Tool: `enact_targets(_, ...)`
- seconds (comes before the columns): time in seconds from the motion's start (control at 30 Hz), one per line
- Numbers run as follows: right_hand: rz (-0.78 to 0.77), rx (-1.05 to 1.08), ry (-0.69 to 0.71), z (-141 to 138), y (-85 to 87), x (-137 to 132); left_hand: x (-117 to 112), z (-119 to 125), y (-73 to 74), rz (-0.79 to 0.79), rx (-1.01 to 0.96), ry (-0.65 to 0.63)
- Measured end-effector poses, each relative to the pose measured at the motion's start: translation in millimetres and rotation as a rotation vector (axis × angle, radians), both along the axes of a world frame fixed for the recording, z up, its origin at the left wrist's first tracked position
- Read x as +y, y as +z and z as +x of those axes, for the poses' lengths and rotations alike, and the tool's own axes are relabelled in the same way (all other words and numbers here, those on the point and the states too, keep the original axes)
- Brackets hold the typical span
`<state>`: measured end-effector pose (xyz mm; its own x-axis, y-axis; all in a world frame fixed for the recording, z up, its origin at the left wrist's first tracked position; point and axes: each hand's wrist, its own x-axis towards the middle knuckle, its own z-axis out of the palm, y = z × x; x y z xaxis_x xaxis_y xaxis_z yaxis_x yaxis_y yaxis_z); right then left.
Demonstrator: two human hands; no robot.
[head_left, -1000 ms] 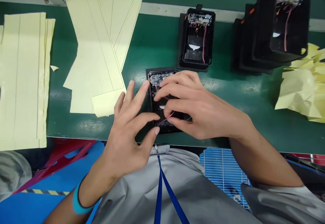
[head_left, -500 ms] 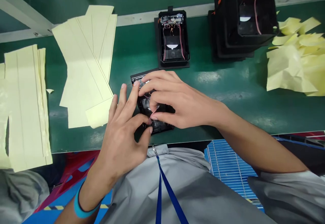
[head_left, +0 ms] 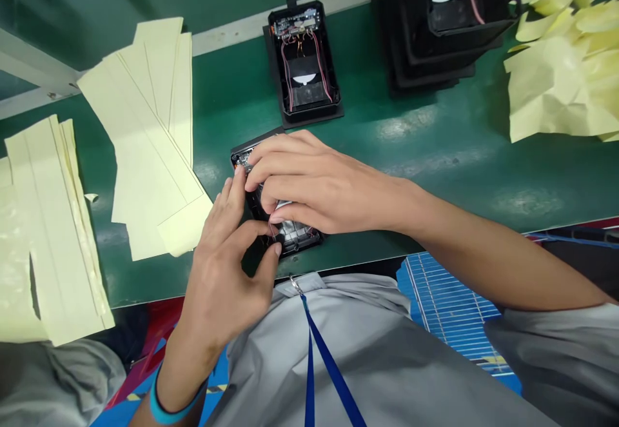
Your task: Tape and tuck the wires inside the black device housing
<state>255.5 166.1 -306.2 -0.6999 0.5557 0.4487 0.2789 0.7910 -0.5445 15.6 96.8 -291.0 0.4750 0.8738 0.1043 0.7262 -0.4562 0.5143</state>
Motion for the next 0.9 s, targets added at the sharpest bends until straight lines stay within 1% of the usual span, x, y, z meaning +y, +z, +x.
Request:
enact_targets(0.27,0.023,-0.081,-0.034,-1.2,3.7,-2.6,-0.5,0.8,0.3,0.006,-0.023,0.009)
enact_targets(0.5,0.064,-0.045,-0.047,-0.3,3.1,-5.4,-3.3,1.7,3.6,0.042,0.053,0.041)
enact_targets(0.77,0.065,-0.007,-0.048,-2.4,-0.5,-3.9,-1.8,2.5,-0.5,0.010,-0.012,0.034)
enact_targets(0.83,0.062,-0.030,-0.055,-2.5,4.2,-4.8,-0.2,0.4,-1.8,-0.014,-0.038,0.028)
enact_targets(0.9,0.055,-0.100,-0.083,-2.0,13.2,-11.7,1.1,-2.6,-2.9,-0.037,-0.054,0.018)
